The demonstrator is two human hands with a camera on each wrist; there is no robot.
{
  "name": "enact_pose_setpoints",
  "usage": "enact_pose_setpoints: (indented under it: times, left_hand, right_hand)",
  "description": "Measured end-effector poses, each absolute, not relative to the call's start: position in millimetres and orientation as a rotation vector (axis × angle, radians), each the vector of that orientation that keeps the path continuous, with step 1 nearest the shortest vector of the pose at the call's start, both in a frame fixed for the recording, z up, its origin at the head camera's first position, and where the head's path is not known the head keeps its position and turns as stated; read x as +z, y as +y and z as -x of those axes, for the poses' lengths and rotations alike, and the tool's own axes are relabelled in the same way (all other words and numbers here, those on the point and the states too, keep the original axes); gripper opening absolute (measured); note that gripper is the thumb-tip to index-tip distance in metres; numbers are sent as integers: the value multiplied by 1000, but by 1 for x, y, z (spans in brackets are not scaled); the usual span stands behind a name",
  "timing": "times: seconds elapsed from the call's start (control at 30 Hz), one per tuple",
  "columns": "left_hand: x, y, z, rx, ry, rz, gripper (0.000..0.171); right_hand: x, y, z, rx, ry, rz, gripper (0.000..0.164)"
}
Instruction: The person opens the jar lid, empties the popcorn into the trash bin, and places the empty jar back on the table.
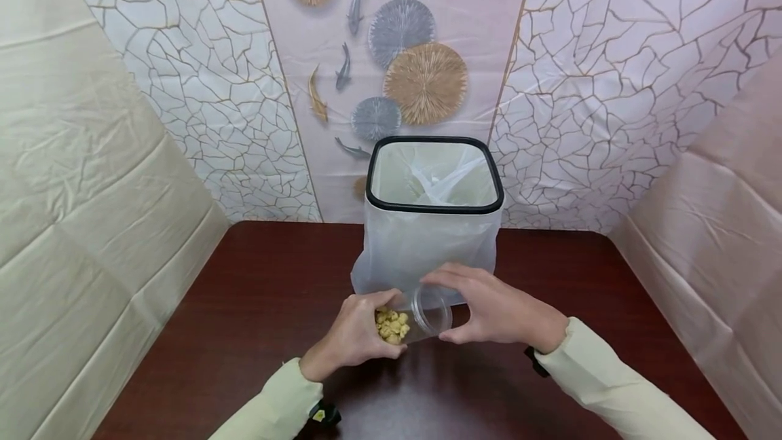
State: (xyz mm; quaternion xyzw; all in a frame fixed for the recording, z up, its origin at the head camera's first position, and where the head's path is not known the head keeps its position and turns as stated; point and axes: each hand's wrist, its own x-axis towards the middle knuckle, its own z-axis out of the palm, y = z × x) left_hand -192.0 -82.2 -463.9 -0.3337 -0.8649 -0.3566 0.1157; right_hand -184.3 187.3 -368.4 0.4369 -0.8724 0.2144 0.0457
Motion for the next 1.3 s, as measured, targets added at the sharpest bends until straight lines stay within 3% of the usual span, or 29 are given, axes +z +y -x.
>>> enact_pose_setpoints:
  times: [0.27, 0.6, 0.87, 1.3]
  left_hand:
    - [-463, -79, 194, -1047, -2506, 1006, 70]
    - [-461, -78, 193, -1014, -2502, 1001, 68]
    - [-461, -77, 191, -1001, -2519, 994, 69]
    - [-461, -80, 194, -1036, -2504, 988, 71]
  right_hand:
    - [-364, 193, 179, 609, -2631, -1290, 86]
    - [-369, 189, 178, 633, -2811, -1000, 61]
    - [-373, 189, 178, 677, -2766, -1105, 53]
    - [-368, 192, 180, 592, -2630, -1337, 87]
